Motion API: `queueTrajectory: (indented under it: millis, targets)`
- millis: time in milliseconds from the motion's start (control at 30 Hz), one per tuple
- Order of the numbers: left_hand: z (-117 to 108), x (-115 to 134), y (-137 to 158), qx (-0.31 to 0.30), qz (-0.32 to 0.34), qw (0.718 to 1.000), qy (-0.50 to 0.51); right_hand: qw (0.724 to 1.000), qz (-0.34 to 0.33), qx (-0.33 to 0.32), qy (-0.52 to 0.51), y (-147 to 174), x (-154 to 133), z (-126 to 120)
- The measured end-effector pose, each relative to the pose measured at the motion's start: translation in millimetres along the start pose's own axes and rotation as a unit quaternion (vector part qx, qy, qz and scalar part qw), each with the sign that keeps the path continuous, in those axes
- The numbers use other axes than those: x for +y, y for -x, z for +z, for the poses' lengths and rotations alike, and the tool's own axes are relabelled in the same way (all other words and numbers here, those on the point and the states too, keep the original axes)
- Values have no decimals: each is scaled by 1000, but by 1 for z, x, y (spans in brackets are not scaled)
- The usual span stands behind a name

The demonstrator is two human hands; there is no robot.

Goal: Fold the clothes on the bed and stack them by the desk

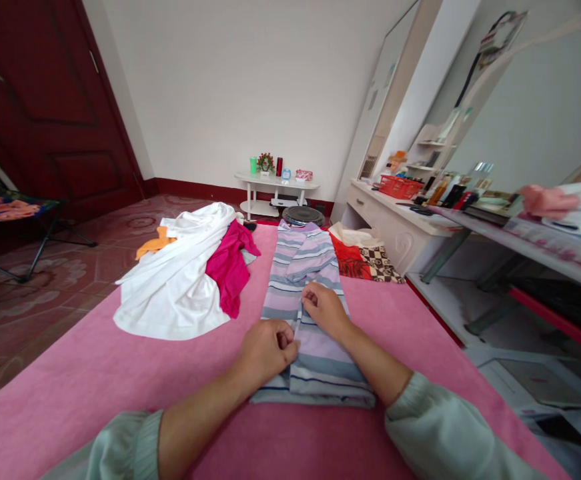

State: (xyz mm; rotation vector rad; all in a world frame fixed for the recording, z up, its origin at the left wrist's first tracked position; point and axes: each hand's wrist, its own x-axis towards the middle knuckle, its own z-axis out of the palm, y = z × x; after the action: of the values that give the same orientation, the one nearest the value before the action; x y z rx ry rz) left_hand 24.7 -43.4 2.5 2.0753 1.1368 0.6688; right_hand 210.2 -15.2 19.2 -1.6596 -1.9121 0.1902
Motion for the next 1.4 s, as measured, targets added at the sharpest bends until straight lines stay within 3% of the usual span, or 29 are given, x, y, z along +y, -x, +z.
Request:
queueTrajectory:
  millis: [167, 333, 433, 567, 700, 867, 1067, 1167, 1400]
  targets:
    - [-4, 4, 4, 40, 51, 997, -40, 998, -46, -31, -11, 6, -1, 7]
    - [-8, 8, 7, 35, 69, 991, -105, 993, -79, -73, -50, 16, -6, -5]
    - [-11, 5, 7, 47, 163, 981, -93, 988, -121, -78, -53, 33, -12, -14]
    - [-16, -4, 2, -50, 294, 953, -47, 980, -165, -100, -57, 61, -10, -31]
    - [-29, -12, -4, -152, 342, 927, -18, 977, -191, -90, 5, 82, 13, -58]
    - [-59, -17, -5, -212, 372, 902, -56, 962, -217, -140, 93, 98, 48, -86]
    - [-86, -22, -12, -258, 392, 866, -174, 941, -250, -208, 90, 102, 45, -86]
    - [-86, -19, -15, -259, 393, 865, -174, 943, -249, -211, 67, 99, 41, -76]
    - [-80, -19, -1, -242, 372, 890, -107, 974, -161, -155, -29, 102, 37, -63]
